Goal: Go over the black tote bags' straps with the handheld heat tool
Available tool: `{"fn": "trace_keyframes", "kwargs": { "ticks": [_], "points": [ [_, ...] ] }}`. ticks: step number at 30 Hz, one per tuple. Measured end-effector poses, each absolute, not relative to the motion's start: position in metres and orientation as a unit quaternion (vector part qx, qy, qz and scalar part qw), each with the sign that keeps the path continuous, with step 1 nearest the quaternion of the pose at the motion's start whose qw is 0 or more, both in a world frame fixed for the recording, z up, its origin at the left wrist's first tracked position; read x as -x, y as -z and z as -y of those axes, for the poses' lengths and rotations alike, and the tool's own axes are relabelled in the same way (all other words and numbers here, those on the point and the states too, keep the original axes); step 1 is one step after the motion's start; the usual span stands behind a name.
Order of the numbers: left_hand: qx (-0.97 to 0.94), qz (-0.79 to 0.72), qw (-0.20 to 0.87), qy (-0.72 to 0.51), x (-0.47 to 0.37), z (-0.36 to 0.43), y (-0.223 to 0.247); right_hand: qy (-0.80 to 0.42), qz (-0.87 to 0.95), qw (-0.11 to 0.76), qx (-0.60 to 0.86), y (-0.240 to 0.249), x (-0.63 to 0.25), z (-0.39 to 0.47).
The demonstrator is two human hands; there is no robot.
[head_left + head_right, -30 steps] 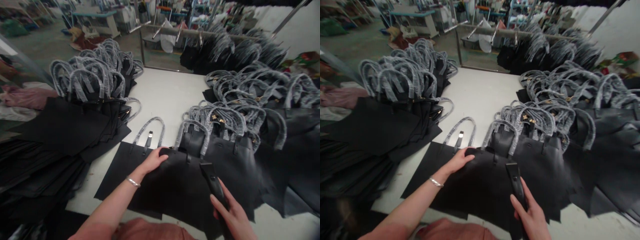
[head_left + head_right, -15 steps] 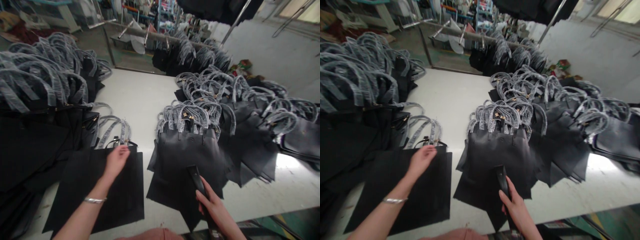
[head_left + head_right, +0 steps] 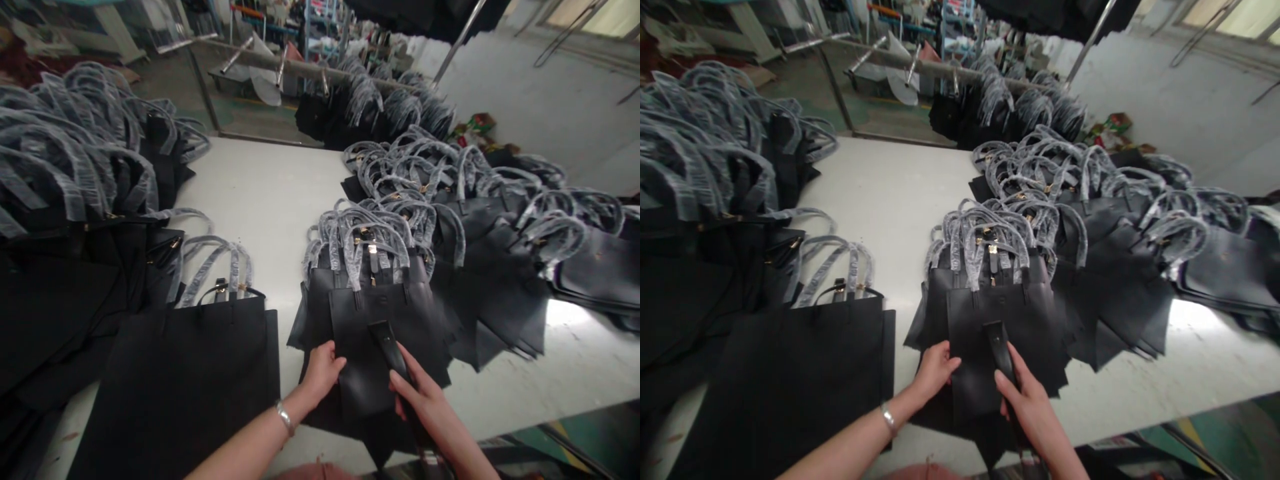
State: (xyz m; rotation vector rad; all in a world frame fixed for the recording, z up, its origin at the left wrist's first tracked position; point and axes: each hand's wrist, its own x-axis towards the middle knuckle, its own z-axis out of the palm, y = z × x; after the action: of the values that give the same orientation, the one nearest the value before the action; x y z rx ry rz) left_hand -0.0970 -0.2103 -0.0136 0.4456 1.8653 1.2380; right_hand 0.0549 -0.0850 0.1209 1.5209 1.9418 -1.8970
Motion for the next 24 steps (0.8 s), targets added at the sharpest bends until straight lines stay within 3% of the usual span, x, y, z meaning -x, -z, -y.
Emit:
{"fn": "trace_keyframes", "kwargs": {
  "ticks": [6, 10, 13, 16, 20, 24],
  "points": [
    [-0.159, -0.744, 0.439, -0.478, 0.069, 0.241, 0.034, 0.645, -0.584, 0.027, -0.491, -0.123, -0.033, 0.079],
    [-0.238, -0.795, 0.410, -0.380, 0.079, 0.245, 0.019, 0.675, -0.561, 0.028, -0.479, -0.122, -0.022, 0.075],
    [-0.318, -0.848, 0.298, -0.300, 0.095, 0.240, -0.001, 0.696, -0.543, 0.041, -0.468, -0.119, -0.018, 0.069],
    [-0.400, -0.845, 0.190, -0.299, 0.107, 0.226, -0.013, 0.712, -0.527, 0.050, -0.461, -0.116, -0.016, 0.064],
    [-0.493, -0.791, 0.237, -0.273, 0.113, 0.205, -0.010, 0.717, -0.512, 0.050, -0.471, -0.110, -0.007, 0.061],
    [-0.494, -0.799, 0.249, -0.238, 0.111, 0.200, -0.005, 0.698, -0.528, -0.005, -0.483, -0.108, -0.004, 0.060]
  ]
}}
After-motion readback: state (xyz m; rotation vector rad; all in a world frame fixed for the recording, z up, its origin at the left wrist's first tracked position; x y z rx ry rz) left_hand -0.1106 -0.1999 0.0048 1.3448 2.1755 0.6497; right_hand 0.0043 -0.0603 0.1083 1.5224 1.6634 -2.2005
